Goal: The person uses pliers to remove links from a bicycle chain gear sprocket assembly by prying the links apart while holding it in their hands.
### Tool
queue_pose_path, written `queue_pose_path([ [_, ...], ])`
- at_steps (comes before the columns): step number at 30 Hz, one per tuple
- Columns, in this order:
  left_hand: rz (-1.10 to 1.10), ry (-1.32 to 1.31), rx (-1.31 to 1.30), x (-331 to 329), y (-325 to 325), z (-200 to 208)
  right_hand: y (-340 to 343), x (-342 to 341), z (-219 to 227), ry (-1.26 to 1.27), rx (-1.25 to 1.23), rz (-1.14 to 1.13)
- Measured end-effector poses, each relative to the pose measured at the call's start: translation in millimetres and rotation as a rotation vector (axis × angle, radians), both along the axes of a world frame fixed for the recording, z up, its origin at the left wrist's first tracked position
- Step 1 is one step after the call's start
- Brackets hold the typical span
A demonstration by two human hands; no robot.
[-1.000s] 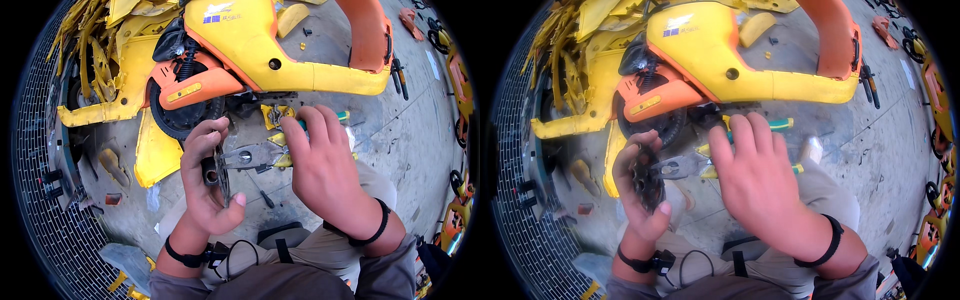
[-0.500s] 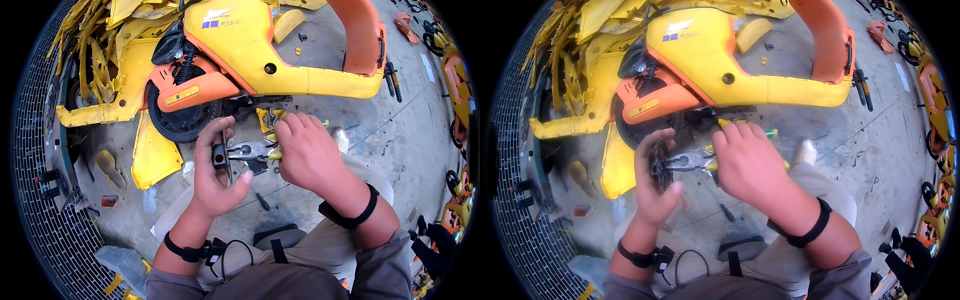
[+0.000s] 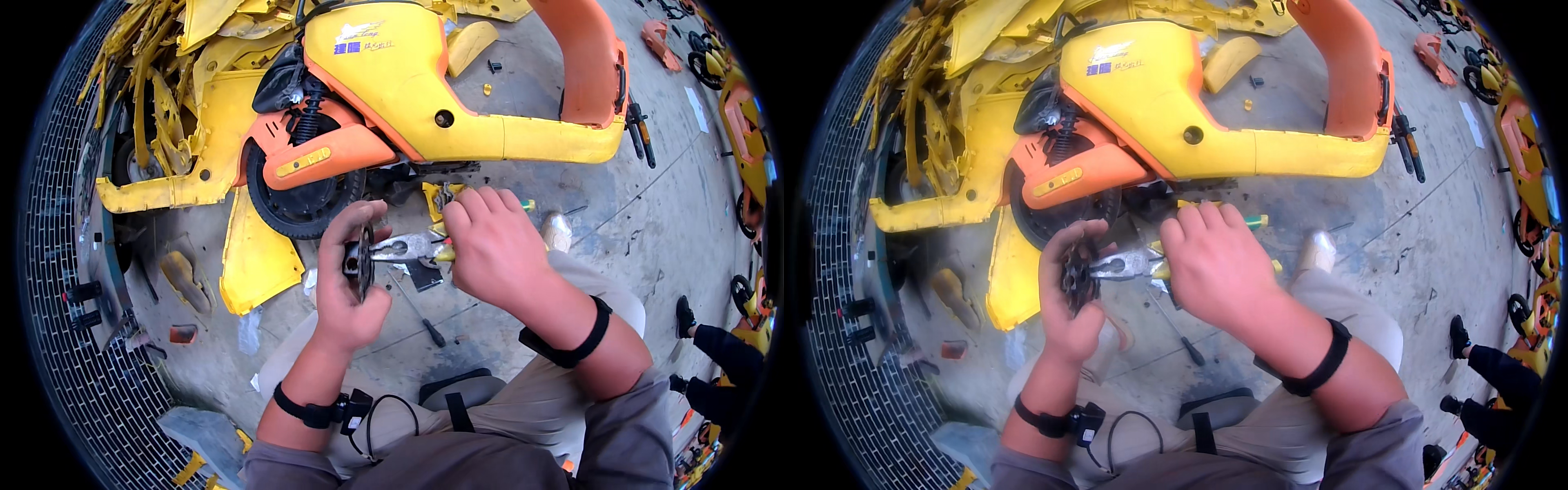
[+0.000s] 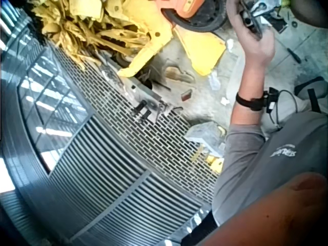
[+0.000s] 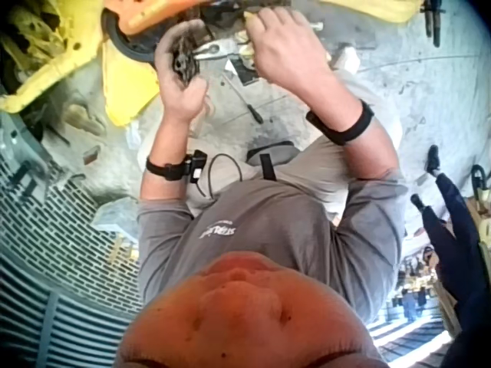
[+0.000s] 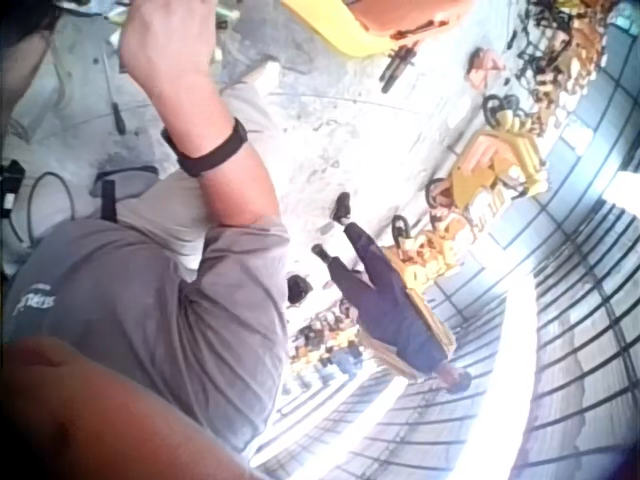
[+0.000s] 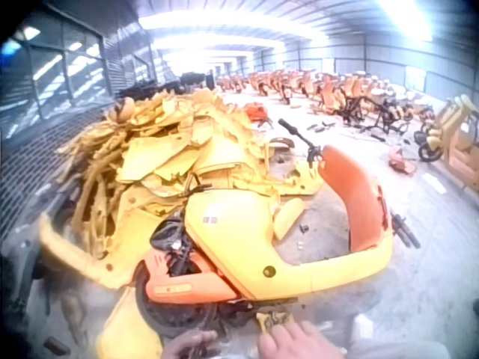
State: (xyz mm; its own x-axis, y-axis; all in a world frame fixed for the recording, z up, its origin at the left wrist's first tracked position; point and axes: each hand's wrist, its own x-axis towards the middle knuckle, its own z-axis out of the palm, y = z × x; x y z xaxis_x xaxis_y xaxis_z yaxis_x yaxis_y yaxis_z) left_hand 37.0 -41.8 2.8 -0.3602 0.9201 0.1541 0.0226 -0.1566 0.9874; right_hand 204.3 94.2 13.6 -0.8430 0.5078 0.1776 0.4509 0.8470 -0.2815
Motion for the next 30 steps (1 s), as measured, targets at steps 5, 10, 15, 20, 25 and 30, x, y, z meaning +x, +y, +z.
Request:
queue_pose_path([
  [5, -0.021, 0.008, 0.015, 1, -1, -4, -5, 5, -1, -0.009, -0.024, -0.012],
  [10, -0.002, 0.005, 0.024, -1, 0, -2, -3, 2, 2, 0.008, -0.014, -0.009],
  [15, 0.007, 0.020, 0.030, 2, 3, -2, -3, 5, -3, 0.023, 0.024, -0.005],
  [20, 0.023, 0.057, -0.034, 5, 9, -3, -6, 7, -18, 0.051, 0.087, -0.015],
  [25, 0.102, 0.007, -0.098, 13, 16, -9, -7, 10, -13, -0.005, 0.099, -0.048],
  [30, 0.122, 0.085, -0.154, 18, 21, -23, -10, 15, -19, -0.023, 0.115, -0.063],
])
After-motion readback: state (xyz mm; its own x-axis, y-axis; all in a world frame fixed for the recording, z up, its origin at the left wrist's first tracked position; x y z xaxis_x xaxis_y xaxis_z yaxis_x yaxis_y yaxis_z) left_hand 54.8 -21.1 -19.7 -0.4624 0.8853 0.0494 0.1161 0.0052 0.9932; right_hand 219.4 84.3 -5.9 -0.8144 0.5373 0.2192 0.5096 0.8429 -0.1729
